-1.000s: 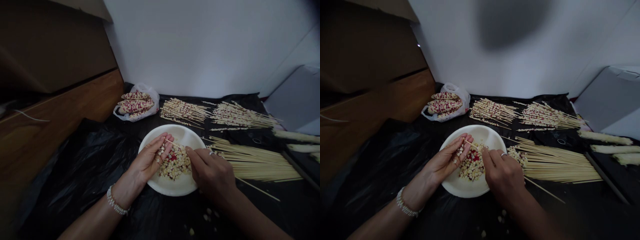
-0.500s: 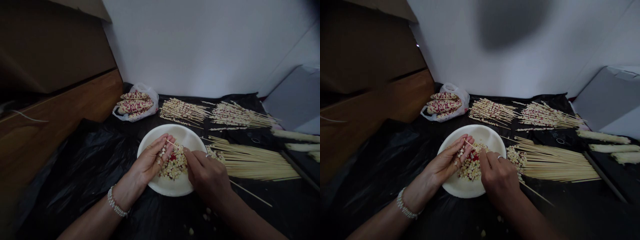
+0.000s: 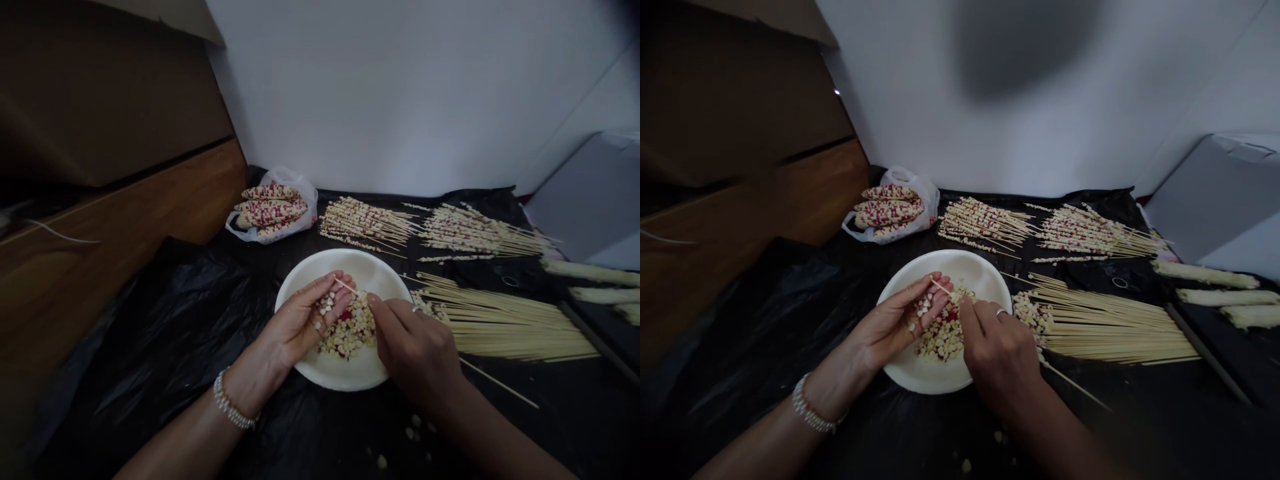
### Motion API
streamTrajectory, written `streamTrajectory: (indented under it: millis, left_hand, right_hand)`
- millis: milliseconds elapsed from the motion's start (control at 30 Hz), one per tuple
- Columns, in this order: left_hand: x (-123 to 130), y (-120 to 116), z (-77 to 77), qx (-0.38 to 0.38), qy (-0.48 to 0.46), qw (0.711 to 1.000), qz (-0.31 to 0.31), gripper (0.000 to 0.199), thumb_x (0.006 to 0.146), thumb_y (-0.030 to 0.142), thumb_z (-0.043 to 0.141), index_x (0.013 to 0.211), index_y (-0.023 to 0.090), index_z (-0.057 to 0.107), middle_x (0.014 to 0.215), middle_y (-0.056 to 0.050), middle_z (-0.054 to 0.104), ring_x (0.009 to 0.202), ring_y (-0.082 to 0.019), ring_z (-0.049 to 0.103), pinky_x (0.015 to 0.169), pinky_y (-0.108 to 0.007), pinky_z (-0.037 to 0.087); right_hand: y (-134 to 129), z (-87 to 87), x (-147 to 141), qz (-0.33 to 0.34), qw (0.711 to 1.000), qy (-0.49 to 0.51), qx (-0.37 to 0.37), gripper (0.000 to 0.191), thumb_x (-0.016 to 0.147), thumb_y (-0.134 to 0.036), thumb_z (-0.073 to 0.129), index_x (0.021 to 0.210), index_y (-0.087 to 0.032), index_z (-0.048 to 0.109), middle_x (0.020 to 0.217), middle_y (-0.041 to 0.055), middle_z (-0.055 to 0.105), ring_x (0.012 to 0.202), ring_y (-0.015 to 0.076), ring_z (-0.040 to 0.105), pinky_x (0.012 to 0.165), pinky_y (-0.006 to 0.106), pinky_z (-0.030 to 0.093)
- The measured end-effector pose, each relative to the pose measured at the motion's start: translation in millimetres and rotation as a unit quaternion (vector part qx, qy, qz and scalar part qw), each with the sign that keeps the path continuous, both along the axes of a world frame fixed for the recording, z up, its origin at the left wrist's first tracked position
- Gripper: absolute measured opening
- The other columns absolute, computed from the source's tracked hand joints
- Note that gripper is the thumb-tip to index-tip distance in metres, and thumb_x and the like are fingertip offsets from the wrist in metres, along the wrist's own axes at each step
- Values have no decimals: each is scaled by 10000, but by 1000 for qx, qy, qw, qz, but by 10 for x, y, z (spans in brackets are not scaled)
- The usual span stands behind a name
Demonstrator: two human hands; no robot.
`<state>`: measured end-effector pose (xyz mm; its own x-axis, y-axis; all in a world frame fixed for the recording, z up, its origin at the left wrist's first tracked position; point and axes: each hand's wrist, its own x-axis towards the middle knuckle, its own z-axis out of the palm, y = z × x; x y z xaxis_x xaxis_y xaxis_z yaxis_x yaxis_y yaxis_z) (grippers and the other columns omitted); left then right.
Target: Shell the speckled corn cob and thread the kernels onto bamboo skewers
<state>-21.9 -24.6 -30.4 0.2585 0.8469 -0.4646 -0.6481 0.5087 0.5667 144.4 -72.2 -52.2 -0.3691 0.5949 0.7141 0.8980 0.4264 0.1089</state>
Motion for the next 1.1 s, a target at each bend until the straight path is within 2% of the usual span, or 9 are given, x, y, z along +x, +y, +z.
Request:
streamTrajectory:
  millis: [233, 400, 500, 600, 667, 833, 967, 1033, 1100]
  left_hand:
    - [6, -50, -66, 34, 10, 997, -76, 169, 770, 91, 648, 932, 75, 692, 913, -102, 726, 849, -154, 683, 870, -281, 536]
    - [7, -35, -20, 6, -32, 996, -78, 216, 830, 126, 565, 1008, 42, 654, 991, -161, 706, 937, -203, 672, 907, -331, 519]
    - [-22, -16, 15, 4, -83, 992, -90, 332, 788, -22, 461, 1075, 35, 617, 1061, -177, 681, 1038, -240, 636, 943, -375, 494]
    - [-46, -25, 29, 39, -84, 992, -85, 576, 659, -171, 383, 1128, 84, 598, 1116, -130, 667, 1084, -212, 613, 965, -322, 475]
    - [-48, -40, 32, 46, -72, 993, -85, 618, 637, -194, 390, 1132, 111, 601, 1138, -108, 658, 1096, -201, 606, 962, -279, 473]
    - [-22, -48, 28, 42, -31, 997, -52, 392, 723, -114, 513, 1048, 69, 633, 1105, -144, 662, 1094, -213, 607, 936, -237, 487]
    - [-15, -14, 11, 35, -14, 999, 5, 219, 788, -17, 544, 967, 52, 650, 1034, -141, 686, 1044, -201, 633, 887, -223, 517]
    - [-25, 11, 12, 17, -23, 999, 21, 203, 841, 71, 527, 1011, 47, 635, 1043, -157, 683, 1036, -213, 637, 871, -259, 535]
    - [-41, 32, 22, 1, -39, 999, 12, 258, 887, 155, 483, 1077, 30, 606, 1076, -189, 668, 1049, -235, 631, 873, -311, 541]
  right_hand:
    - [-12, 0, -42, -8, 1000, -5, 1, 255, 852, -106, 469, 1049, -107, 631, 706, 33, 620, 550, 96, 461, 510, 257, 294]
    - [10, 16, 2, -17, 1000, -10, -2, 234, 863, -127, 476, 1030, -128, 640, 705, 25, 618, 562, 103, 472, 527, 266, 295]
    - [30, 23, 54, -32, 999, -12, 1, 229, 859, -154, 499, 1039, -153, 643, 710, 16, 622, 565, 103, 476, 531, 270, 284]
    - [36, 27, 82, -32, 999, -10, 1, 225, 858, -167, 506, 1033, -156, 647, 706, 17, 627, 570, 105, 480, 532, 272, 275]
    - [35, 25, 87, -27, 1000, -13, 2, 230, 854, -161, 508, 1039, -152, 645, 716, 19, 633, 575, 110, 483, 535, 274, 277]
    - [29, 17, 86, -31, 999, -21, 5, 235, 847, -154, 522, 1049, -158, 641, 729, 12, 639, 576, 109, 484, 544, 275, 289]
    - [28, 23, 82, -24, 1000, -12, 9, 239, 850, -143, 502, 1043, -160, 641, 724, 14, 637, 585, 103, 491, 545, 267, 297]
    - [26, 29, 80, -19, 1000, -3, 6, 242, 850, -130, 492, 1037, -157, 643, 718, 18, 634, 593, 101, 497, 540, 260, 297]
    - [26, 31, 80, -17, 1000, 1, 4, 245, 848, -125, 491, 1035, -156, 646, 716, 20, 632, 596, 101, 502, 538, 256, 298]
